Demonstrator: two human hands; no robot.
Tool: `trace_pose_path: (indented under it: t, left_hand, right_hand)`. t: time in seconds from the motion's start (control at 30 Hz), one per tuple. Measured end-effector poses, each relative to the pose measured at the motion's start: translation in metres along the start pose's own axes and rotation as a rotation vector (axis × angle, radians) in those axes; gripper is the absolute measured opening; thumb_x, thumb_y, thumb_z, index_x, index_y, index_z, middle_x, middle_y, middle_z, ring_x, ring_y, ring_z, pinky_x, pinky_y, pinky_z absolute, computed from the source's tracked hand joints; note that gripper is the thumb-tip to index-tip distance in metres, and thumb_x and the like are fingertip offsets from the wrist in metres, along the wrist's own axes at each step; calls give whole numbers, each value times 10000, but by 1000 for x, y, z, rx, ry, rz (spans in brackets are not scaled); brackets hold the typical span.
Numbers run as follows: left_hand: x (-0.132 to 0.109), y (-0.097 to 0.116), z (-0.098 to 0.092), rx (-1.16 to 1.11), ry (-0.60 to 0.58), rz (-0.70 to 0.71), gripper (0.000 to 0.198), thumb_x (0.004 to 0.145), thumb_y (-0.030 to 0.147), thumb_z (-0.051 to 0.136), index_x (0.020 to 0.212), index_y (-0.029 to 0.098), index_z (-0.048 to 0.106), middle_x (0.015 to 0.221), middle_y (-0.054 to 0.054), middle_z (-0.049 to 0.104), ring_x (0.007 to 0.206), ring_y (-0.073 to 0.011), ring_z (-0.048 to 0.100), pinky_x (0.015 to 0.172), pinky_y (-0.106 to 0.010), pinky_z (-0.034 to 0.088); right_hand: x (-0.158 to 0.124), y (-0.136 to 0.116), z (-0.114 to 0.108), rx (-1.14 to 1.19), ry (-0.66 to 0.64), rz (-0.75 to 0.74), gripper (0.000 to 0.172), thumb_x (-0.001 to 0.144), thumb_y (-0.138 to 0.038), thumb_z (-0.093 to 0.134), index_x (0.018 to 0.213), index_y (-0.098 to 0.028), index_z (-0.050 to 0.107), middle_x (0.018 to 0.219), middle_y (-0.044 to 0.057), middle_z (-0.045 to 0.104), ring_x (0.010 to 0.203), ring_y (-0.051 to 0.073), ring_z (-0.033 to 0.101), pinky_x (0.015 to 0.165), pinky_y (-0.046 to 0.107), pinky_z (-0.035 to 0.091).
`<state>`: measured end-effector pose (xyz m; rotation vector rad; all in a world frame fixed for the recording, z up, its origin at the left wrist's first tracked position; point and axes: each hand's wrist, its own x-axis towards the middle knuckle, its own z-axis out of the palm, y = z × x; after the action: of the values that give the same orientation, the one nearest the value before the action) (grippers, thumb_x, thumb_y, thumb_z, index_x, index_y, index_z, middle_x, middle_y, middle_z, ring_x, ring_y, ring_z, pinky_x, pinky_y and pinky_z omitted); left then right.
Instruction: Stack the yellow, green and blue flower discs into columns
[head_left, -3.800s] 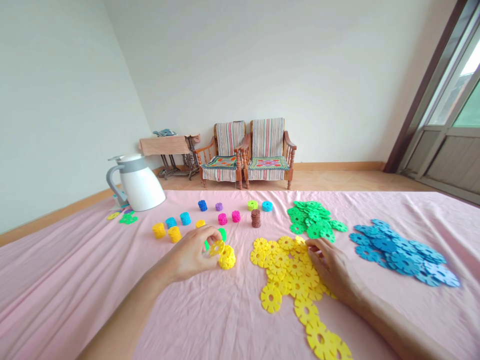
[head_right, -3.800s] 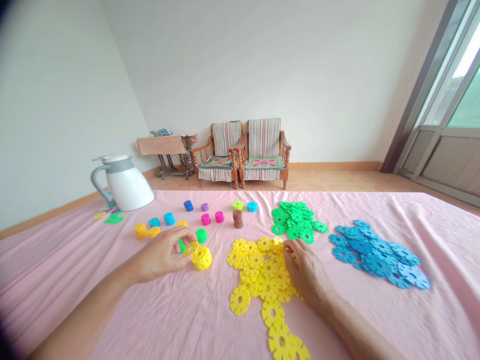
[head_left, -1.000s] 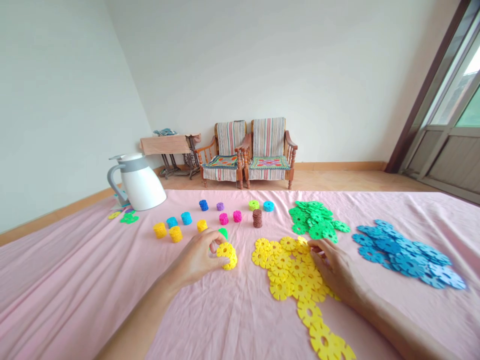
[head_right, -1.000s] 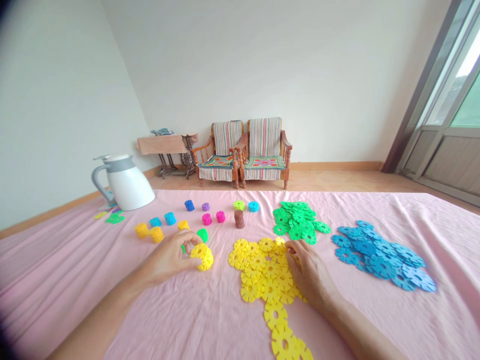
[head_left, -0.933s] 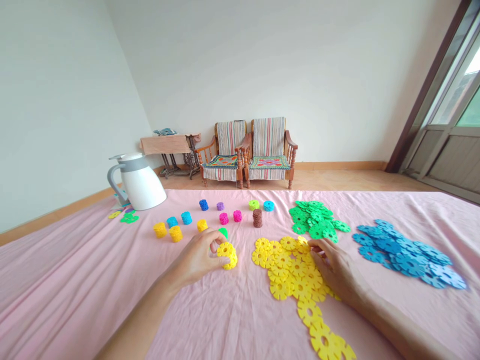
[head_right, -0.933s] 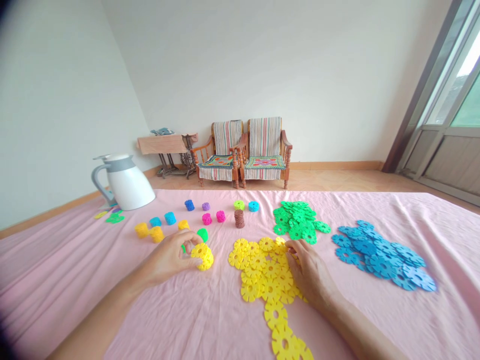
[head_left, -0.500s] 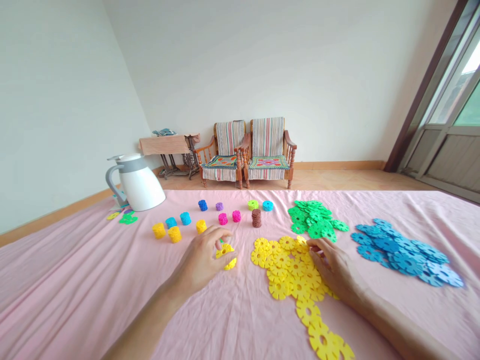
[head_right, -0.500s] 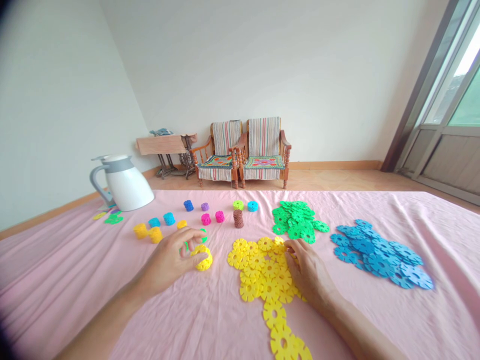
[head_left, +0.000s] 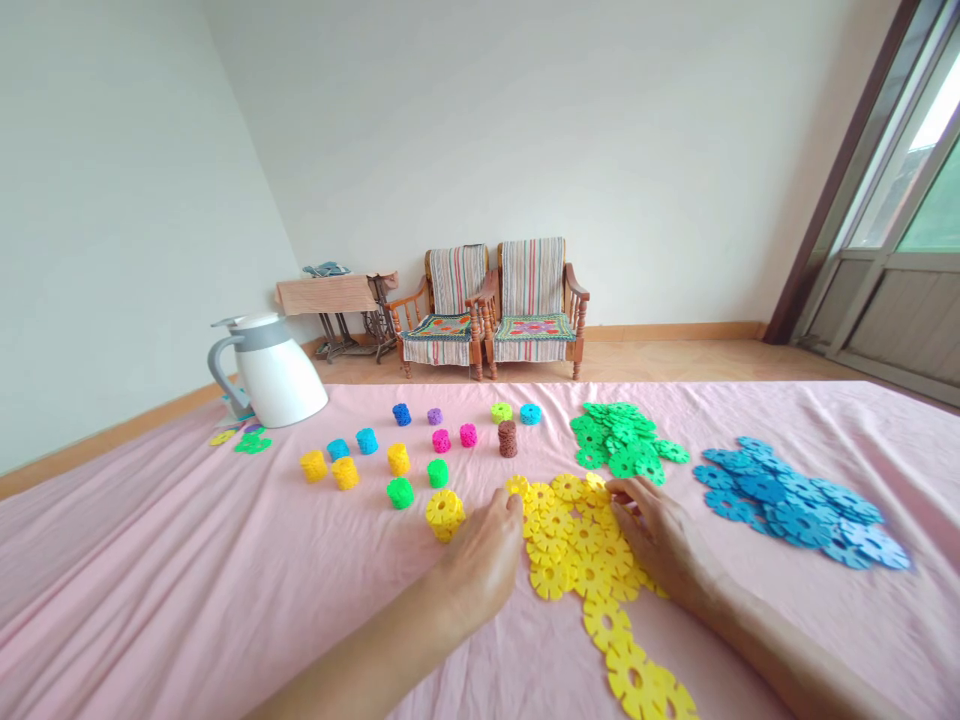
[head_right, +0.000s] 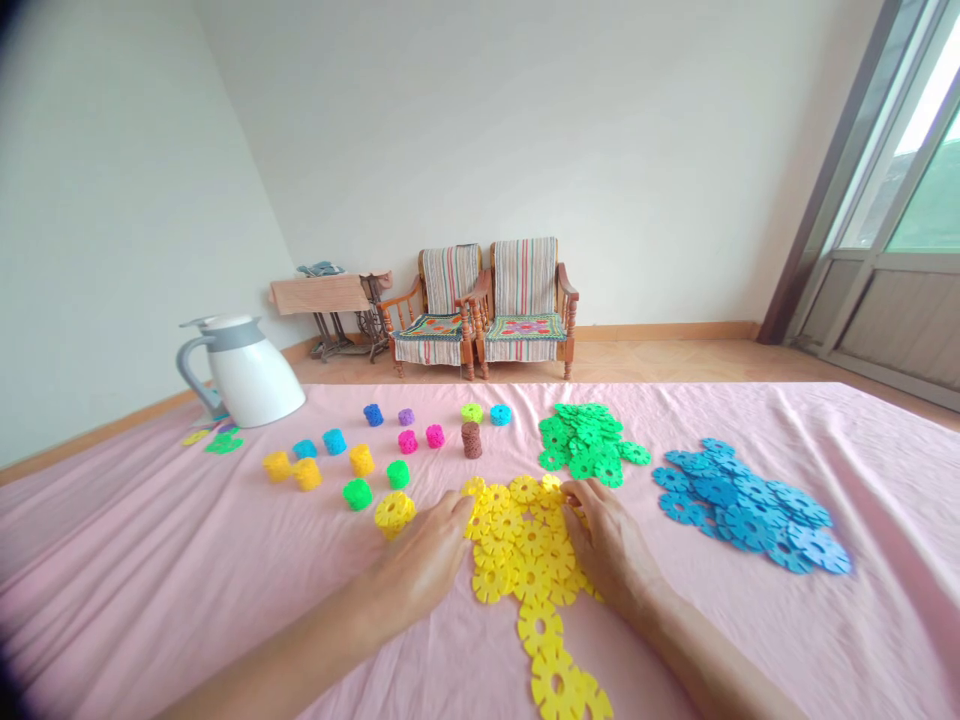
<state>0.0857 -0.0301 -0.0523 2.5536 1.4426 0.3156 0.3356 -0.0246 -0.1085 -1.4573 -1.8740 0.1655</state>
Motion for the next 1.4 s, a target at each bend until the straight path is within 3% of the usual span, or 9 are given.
trace_pose_path:
  t: [0.2, 0.47, 0.63, 0.77, 0.87, 1.03, 1.17, 1.4]
  left_hand:
    - [-1, -1, -8, -58, -6, 0, 174, 741, 92, 495, 869, 203, 536, 993, -55, 554, 912, -210, 569, 779, -308, 447]
    - [-12, -4, -15, -267, -21, 7, 355, 685, 154, 618, 1035, 204, 592, 1054, -44, 561, 1006, -212, 546, 890, -305, 419]
    - [-13, 0, -17, -280, -17, -46, 343, 653, 135, 620, 991, 191, 602, 1029, -40, 559, 921, -196, 558, 815, -283, 437]
    - [-17, 1, -33, -267, 8, -35, 247, 631, 135, 633, 870, 185, 601, 961, -25, 582, 832, -180, 556, 751, -266, 429]
    - [-20, -12, -54, -232, 101, -48, 258, 654, 181, 648, 908, 200, 611, 919, -9, 605, 751, -168, 549, 703, -269, 413]
    - [-22, -51, -78, -170, 203, -141, 305, 698, 254, 635, 997, 197, 616, 917, -1, 613, 611, -128, 511, 584, -245, 377]
    - [-22, -71, -77, -149, 166, -169, 273, 698, 286, 639, 954, 191, 637, 814, 19, 612, 588, -125, 499, 551, -229, 339]
    - [-20, -72, -73, -131, 113, -154, 280, 662, 258, 655, 935, 200, 645, 842, 18, 634, 602, -133, 513, 564, -228, 345]
  right_hand:
    - [0, 1, 1, -4, -9, 4, 232, 897, -280, 383, 1011, -202, 570, 919, 61, 604, 838, 195, 605, 741, 332, 481]
    - [0, 3, 1, -8, 9, -5, 231, 885, -300, 402, 982, -210, 592, 914, 52, 628, 821, 194, 627, 720, 312, 489]
    - [0, 2, 1, -16, 6, 4, 242, 886, -295, 393, 996, -205, 589, 917, 53, 629, 821, 192, 627, 726, 317, 489]
    - [0, 0, 0, -15, 6, 6, 254, 890, -295, 386, 1016, -202, 586, 921, 55, 626, 825, 190, 625, 731, 317, 491]
    - [0, 1, 0, -8, 20, -2, 254, 884, -294, 396, 1016, -206, 595, 922, 53, 634, 824, 190, 628, 731, 314, 494]
    - [0, 4, 2, 2, 28, -14, 235, 874, -300, 407, 972, -214, 602, 914, 52, 643, 813, 188, 631, 716, 306, 495]
    - [0, 4, 2, -6, 18, -5, 235, 881, -298, 397, 978, -209, 592, 923, 56, 639, 817, 190, 628, 719, 312, 493]
    - [0, 4, 2, -8, 12, -4, 233, 882, -296, 397, 975, -204, 589, 925, 59, 637, 824, 193, 625, 727, 318, 489]
